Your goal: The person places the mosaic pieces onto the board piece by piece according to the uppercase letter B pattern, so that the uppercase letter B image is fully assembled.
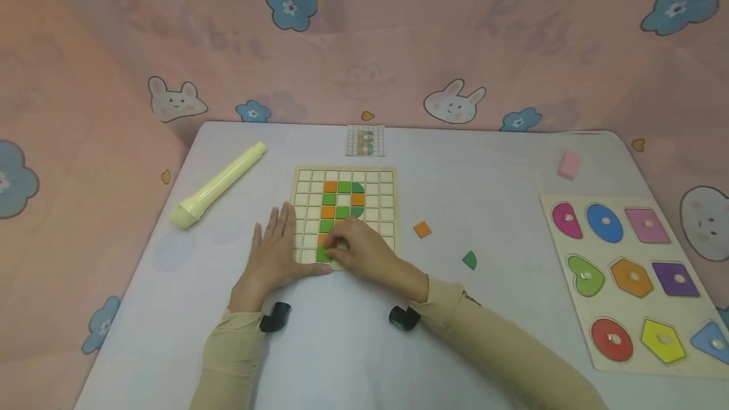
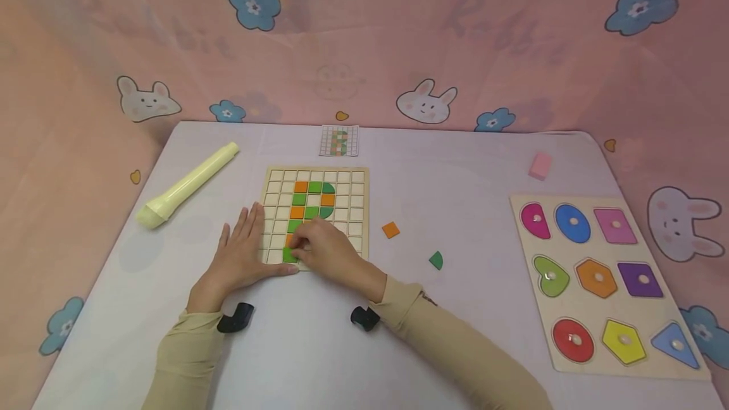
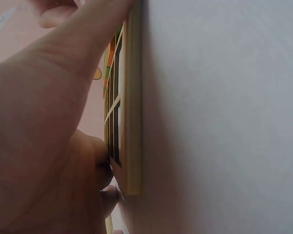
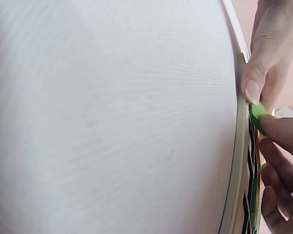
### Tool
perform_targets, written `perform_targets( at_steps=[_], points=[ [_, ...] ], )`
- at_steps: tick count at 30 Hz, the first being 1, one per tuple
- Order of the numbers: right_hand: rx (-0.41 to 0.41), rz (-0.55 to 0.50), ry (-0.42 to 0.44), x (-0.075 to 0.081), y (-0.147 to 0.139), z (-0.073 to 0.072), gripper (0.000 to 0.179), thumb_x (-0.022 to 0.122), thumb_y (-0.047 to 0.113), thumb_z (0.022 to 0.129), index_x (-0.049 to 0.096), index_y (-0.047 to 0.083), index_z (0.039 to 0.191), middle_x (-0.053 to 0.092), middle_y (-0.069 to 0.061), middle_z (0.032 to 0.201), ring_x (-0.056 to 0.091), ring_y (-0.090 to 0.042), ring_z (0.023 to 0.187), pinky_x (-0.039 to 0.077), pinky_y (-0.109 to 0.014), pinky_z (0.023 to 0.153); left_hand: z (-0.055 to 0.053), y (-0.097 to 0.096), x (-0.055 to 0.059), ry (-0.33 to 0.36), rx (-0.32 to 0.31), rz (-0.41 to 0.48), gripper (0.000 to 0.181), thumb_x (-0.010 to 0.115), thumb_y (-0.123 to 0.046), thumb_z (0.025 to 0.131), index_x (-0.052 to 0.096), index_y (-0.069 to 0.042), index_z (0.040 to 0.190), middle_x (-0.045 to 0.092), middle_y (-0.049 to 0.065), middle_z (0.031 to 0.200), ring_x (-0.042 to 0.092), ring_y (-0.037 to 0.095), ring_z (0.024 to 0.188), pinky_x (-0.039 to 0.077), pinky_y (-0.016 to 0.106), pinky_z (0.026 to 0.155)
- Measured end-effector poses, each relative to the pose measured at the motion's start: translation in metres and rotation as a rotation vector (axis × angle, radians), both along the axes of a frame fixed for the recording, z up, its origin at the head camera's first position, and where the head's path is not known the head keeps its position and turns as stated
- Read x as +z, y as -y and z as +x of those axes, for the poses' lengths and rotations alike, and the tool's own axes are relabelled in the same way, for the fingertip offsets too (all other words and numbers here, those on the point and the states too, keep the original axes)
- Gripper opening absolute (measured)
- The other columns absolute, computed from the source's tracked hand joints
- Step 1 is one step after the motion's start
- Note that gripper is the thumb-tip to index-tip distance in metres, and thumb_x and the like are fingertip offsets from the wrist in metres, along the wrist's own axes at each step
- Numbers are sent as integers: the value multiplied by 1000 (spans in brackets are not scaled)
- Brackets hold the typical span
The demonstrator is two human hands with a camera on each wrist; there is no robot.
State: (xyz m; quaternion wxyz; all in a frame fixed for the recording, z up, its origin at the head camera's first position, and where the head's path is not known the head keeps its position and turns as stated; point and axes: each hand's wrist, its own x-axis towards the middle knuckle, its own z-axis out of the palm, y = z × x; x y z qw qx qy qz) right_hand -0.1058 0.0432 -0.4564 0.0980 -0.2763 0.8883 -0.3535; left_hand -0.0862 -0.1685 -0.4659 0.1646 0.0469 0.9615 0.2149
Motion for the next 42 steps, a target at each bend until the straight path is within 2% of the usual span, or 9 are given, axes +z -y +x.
perform_targets(
  at_steps=[5, 8, 10, 16, 19, 26, 30, 34, 42],
  points=[
    [4, 27, -25, 1, -1, -1, 4, 85, 14, 91, 83, 11, 89, 71, -1, 102, 60, -19, 104, 56, -37, 92, 0, -1, 1, 1, -1, -8, 148, 85, -71, 75, -5, 0, 169, -5, 17, 179, -8, 37, 167, -4, 66, 132],
    [-1, 44, -24, 3, -6, -2, 4, 86, 13, 90, 82, 12, 89, 71, -1, 107, 60, -20, 109, 56, -39, 98, 0, -1, 2, 3, 3, -3, 148, 85, -70, 75, -4, 1, 169, -5, 18, 179, -8, 38, 167, -5, 66, 132],
    [-8, 49, -15, 4, -12, -2, 6, 86, 11, 89, 80, 13, 91, 69, -2, 109, 59, -21, 109, 56, -38, 96, 0, -1, 3, 5, 6, -1, 148, 86, -70, 75, -4, 1, 169, -5, 18, 179, -8, 38, 167, -5, 66, 132],
    [-21, 68, 19, 0, -40, -9, 19, 85, 16, 91, 75, 16, 107, 59, -8, 127, 46, -25, 112, 44, -39, 96, 0, -2, 4, 10, 14, -4, 148, 86, -69, 75, -4, 1, 169, -5, 18, 179, -8, 38, 167, -5, 65, 132],
    [-26, 80, 55, -1, -58, -14, 29, 85, 21, 91, 71, 17, 116, 52, -11, 138, 42, -29, 118, 38, -44, 100, 0, -2, 4, 13, 20, -4, 149, 87, -69, 74, -5, 0, 169, -5, 17, 179, -9, 37, 167, -6, 65, 132],
    [-63, 141, 123, 9, -93, -26, 41, 86, 23, 89, 70, 11, 124, 45, -20, 149, 39, -39, 129, 34, -59, 107, 0, -2, 3, 12, 24, 1, 149, 87, -68, 74, -5, -1, 169, -6, 17, 179, -10, 37, 167, -7, 64, 132],
    [-70, 174, 160, 14, -112, -31, 45, 86, 18, 88, 68, 12, 129, 45, -22, 151, 39, -41, 132, 36, -60, 108, 0, -3, 2, 14, 21, 1, 148, 88, -67, 74, -5, 0, 169, -7, 16, 179, -10, 37, 167, -7, 64, 132],
    [-80, 185, 193, 16, -128, -32, 49, 84, 10, 88, 65, 12, 134, 50, -22, 150, 43, -40, 132, 42, -58, 110, 0, -4, 3, 13, 17, -2, 148, 88, -67, 74, -5, 0, 169, -6, 17, 179, -9, 37, 167, -7, 65, 132],
    [-116, 202, 186, 13, -143, -30, 41, 80, -3, 88, 69, 5, 127, 59, -20, 135, 49, -40, 129, 46, -57, 112, 0, -3, 2, 14, 15, 7, 149, 87, -68, 74, -6, 0, 169, -6, 17, 179, -10, 38, 167, -7, 65, 132]
  ],
)
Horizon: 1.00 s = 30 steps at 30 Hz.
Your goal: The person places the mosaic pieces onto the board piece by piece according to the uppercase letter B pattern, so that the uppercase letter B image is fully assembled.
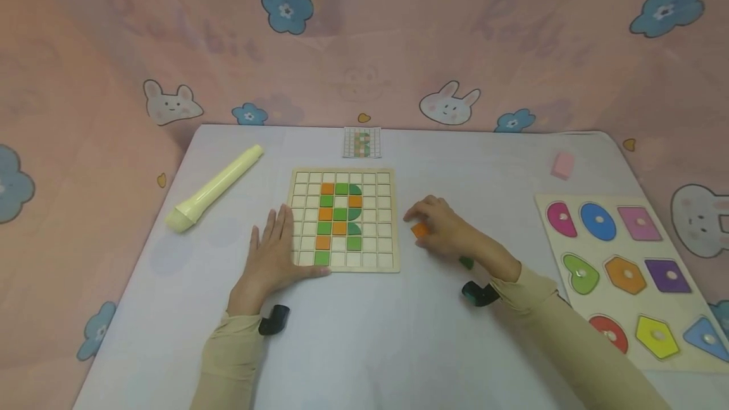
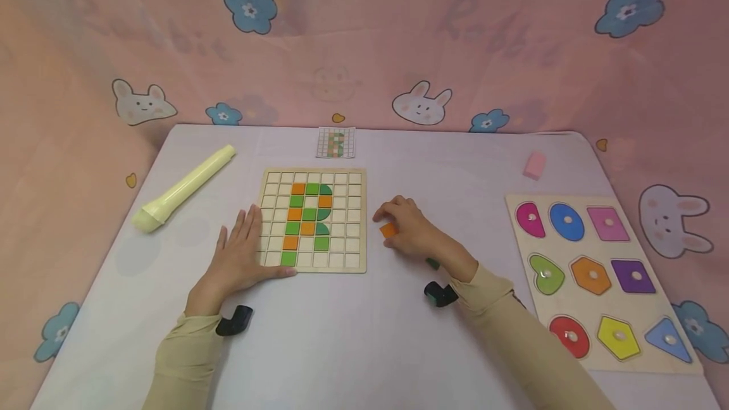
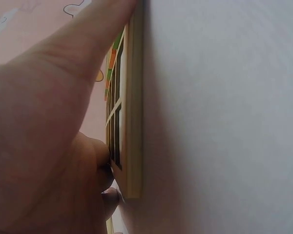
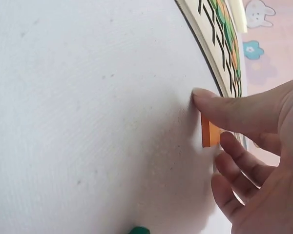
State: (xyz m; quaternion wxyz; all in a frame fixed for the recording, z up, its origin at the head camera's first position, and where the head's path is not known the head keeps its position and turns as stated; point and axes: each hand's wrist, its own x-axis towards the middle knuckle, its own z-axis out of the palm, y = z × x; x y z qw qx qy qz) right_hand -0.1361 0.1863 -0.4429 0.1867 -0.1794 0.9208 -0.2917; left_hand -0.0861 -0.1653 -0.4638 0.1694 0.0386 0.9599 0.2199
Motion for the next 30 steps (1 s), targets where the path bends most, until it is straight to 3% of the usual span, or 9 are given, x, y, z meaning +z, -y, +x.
perform_targets(
  at_steps=[4, 8, 17, 25, 30],
  points=[
    [-14, -18, -29, -2, -3, 1, 32, 73, -10, 89, 71, 2, 119, 64, -17, 119, 56, -37, 120, 50, -55, 108, 0, 0, 0, 1, 1, 3, 150, 87, -69, 74, -6, 0, 169, -6, 18, 179, -9, 38, 167, -7, 66, 132],
    [-21, -36, -70, -3, -3, 2, 29, 70, -13, 90, 71, 0, 116, 66, -14, 108, 60, -30, 104, 54, -46, 94, 0, 1, 0, 6, 3, -2, 150, 87, -69, 74, -7, -1, 169, -6, 17, 179, -10, 37, 167, -7, 65, 132],
    [-77, -189, -186, -2, 14, 7, 21, 84, 1, 88, 71, 2, 104, 74, -9, 95, 65, -21, 86, 56, -33, 77, 1, 0, 2, 1, 3, 14, 149, 88, -68, 74, -6, -1, 169, -6, 17, 179, -10, 37, 167, -7, 65, 132],
    [-78, -303, -197, -5, 40, 15, 18, 82, 0, 90, 77, 4, 106, 79, -9, 105, 70, -23, 96, 60, -39, 88, 1, 1, 2, 2, 5, 17, 149, 88, -68, 74, -7, -1, 169, -7, 16, 179, -10, 36, 167, -8, 64, 132],
    [-122, -361, -202, -6, 55, 19, 9, 83, 5, 90, 81, 7, 99, 81, -6, 100, 66, -19, 85, 55, -28, 76, 1, 1, 1, 4, 5, 10, 149, 87, -69, 74, -6, -1, 169, -7, 16, 179, -10, 36, 167, -8, 64, 132]
  ],
)
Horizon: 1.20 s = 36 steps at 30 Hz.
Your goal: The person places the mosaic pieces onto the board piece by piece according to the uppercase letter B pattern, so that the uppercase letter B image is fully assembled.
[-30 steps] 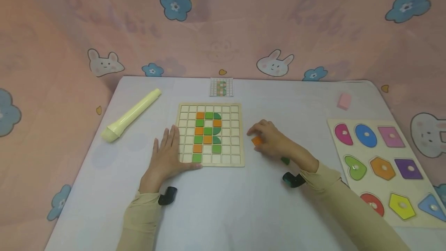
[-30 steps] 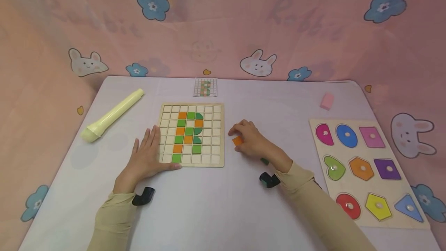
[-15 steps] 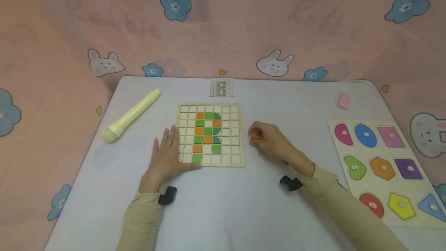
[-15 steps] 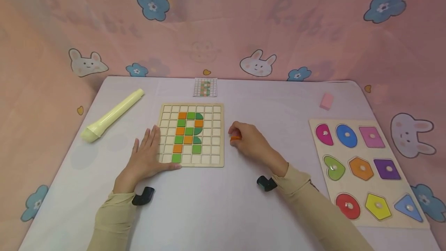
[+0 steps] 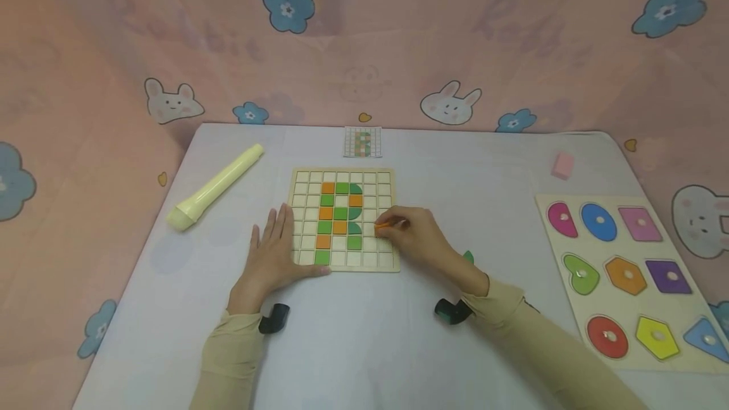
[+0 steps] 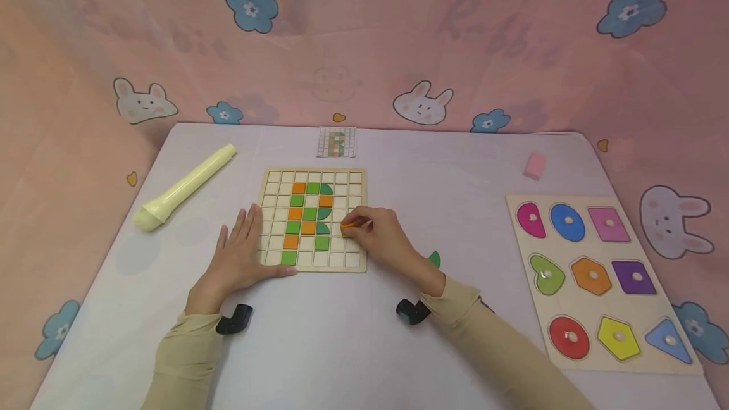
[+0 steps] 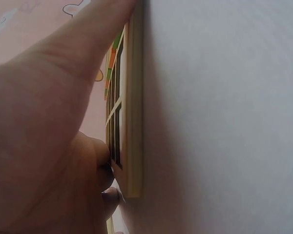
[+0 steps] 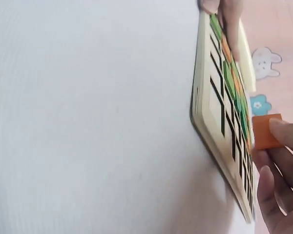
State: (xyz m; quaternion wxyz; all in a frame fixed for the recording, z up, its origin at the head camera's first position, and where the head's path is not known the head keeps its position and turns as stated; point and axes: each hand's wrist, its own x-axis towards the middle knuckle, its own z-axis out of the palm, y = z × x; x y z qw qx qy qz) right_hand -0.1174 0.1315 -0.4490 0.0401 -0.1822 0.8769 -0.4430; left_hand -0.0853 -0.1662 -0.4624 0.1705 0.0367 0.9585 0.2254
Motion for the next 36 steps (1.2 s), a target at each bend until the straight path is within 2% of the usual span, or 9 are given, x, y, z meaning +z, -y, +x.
perform_targets(
  at_steps=[4, 10, 17, 22, 25, 32, 36],
  points=[
    [-6, -28, 7, -1, 10, 1, 8, 86, 9, 88, 84, 9, 96, 78, -4, 96, 55, -17, 83, 45, -24, 72, 0, 0, 0, -3, -3, -5, 149, 87, -69, 74, -5, -1, 169, -6, 16, 179, -9, 37, 167, -7, 64, 132],
    [76, -51, 17, -5, 22, 4, 18, 81, 11, 93, 82, 7, 111, 67, -3, 91, 51, -17, 82, 41, -23, 69, 0, 0, -1, -8, -4, -6, 149, 86, -70, 74, -5, -1, 169, -6, 16, 179, -9, 37, 167, -6, 65, 132],
    [115, -87, 57, -11, 38, 11, 13, 86, 10, 88, 78, 7, 98, 76, -4, 92, 64, -11, 81, 52, -20, 71, 0, 1, -2, -11, -6, -4, 150, 86, -71, 74, -6, -1, 169, -6, 16, 179, -9, 37, 167, -6, 65, 132],
    [130, -103, 75, -14, 50, 14, 8, 87, 10, 88, 79, 6, 90, 78, -4, 85, 63, -5, 69, 52, -18, 63, 0, 1, -2, -13, -7, -3, 150, 86, -72, 74, -7, -1, 169, -6, 16, 179, -9, 37, 167, -6, 65, 132],
    [131, -81, 68, -15, 55, 16, 5, 85, 10, 89, 81, 7, 88, 78, -3, 84, 62, -4, 70, 52, -18, 64, 0, 0, -2, -13, -9, -3, 150, 86, -72, 74, -7, -2, 169, -6, 16, 179, -9, 37, 167, -6, 65, 132],
    [83, 67, 15, -17, 62, 17, 7, 89, 15, 87, 83, 14, 84, 73, 2, 87, 52, -13, 82, 42, -23, 72, 0, -1, 0, -9, -10, -2, 149, 86, -70, 74, -6, -1, 169, -6, 17, 179, -9, 37, 167, -6, 66, 132],
    [87, 99, 7, -16, 64, 17, 8, 90, 14, 85, 83, 15, 81, 75, 4, 90, 53, -13, 86, 43, -25, 75, 1, 0, 0, -13, -9, 0, 149, 86, -70, 74, -6, 0, 169, -5, 17, 179, -9, 37, 167, -6, 66, 132]
  ],
)
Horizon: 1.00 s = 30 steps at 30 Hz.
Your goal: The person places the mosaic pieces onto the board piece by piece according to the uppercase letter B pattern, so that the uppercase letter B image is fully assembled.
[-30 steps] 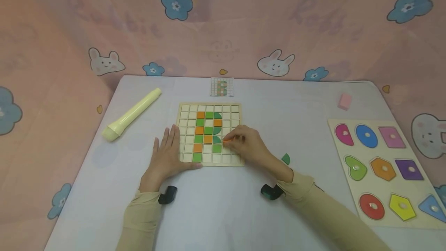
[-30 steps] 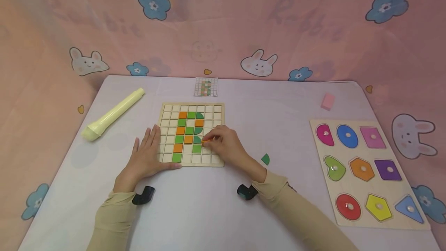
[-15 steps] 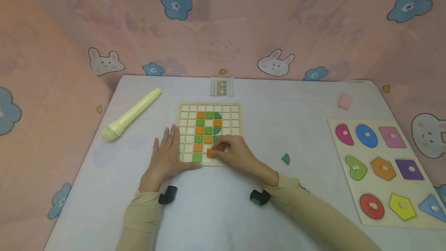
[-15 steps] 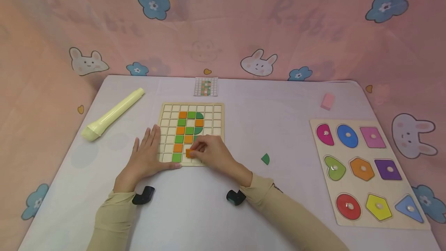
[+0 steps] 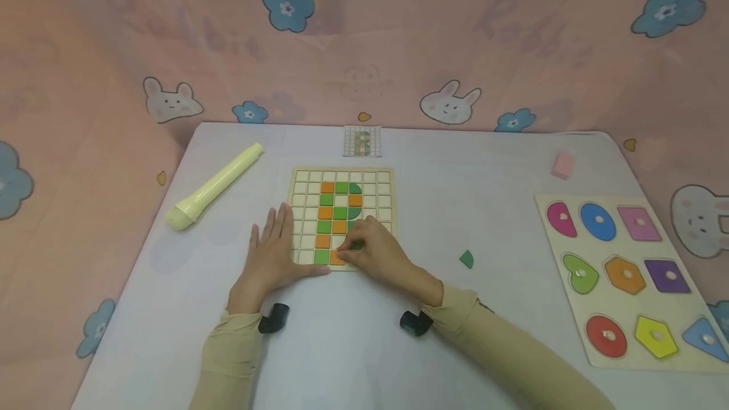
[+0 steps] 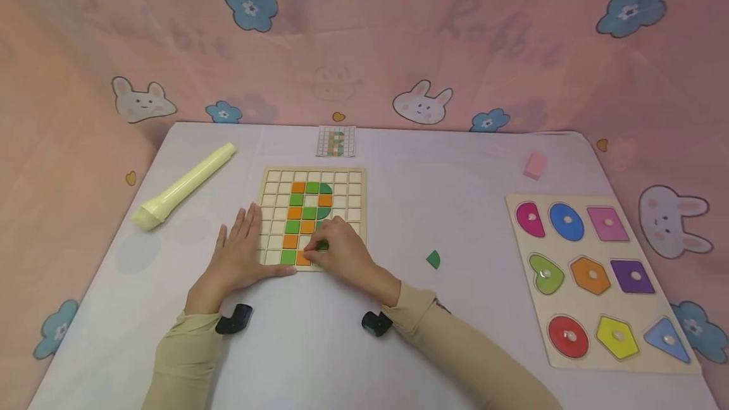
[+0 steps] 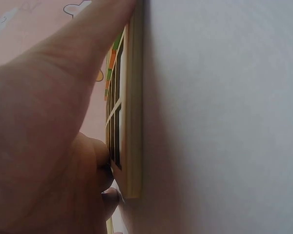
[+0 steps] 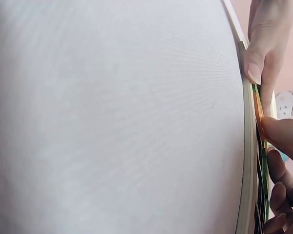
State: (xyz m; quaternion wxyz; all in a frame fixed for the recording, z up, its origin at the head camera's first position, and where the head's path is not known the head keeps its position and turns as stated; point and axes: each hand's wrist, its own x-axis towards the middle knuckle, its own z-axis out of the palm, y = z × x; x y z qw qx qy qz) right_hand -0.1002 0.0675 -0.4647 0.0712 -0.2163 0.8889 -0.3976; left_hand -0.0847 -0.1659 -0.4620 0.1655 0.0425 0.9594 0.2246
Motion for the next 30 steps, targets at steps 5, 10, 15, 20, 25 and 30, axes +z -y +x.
perform_targets(
  at_steps=[5, 10, 15, 20, 25, 30],
  points=[
    [-1, 27, -3, 1, 0, 0, 7, 90, 14, 85, 84, 14, 83, 75, 4, 91, 55, -13, 88, 46, -26, 76, 0, 0, 0, -5, -1, 1, 149, 86, -70, 74, -5, 0, 169, -5, 17, 179, -8, 38, 167, -6, 66, 132],
    [6, 90, 42, 7, -7, 0, 6, 89, 16, 86, 85, 16, 91, 71, 4, 96, 53, -14, 93, 47, -29, 80, 0, 0, -1, -3, 1, 3, 149, 87, -69, 74, -5, 0, 169, -4, 18, 179, -8, 38, 167, -6, 66, 132],
    [105, 115, 76, 11, -26, 0, 23, 86, 13, 89, 83, 17, 111, 67, -1, 109, 51, -17, 102, 46, -31, 87, -1, 0, -1, 3, 0, -1, 149, 86, -70, 74, -6, 0, 169, -5, 17, 179, -9, 37, 167, -6, 65, 132],
    [125, 123, 116, 13, -53, -3, 38, 87, 14, 87, 80, 17, 124, 65, -3, 119, 47, -20, 109, 44, -33, 90, -1, 0, -1, 5, 4, 5, 149, 86, -70, 74, -6, -1, 169, -6, 17, 179, -10, 37, 167, -7, 64, 132],
    [60, 169, 150, 15, -85, -4, 42, 89, 14, 85, 78, 18, 126, 64, -5, 125, 48, -24, 117, 47, -40, 99, -1, 0, -1, 1, 5, 2, 149, 87, -70, 73, -5, -1, 169, -5, 16, 179, -9, 37, 167, -7, 65, 132],
    [29, 227, 159, 19, -122, -4, 45, 89, 14, 85, 75, 15, 128, 64, -10, 131, 50, -33, 127, 47, -56, 109, 0, 0, 0, 2, 6, 1, 149, 87, -69, 73, -4, -1, 169, -5, 16, 179, -9, 37, 167, -7, 65, 132]
  ],
)
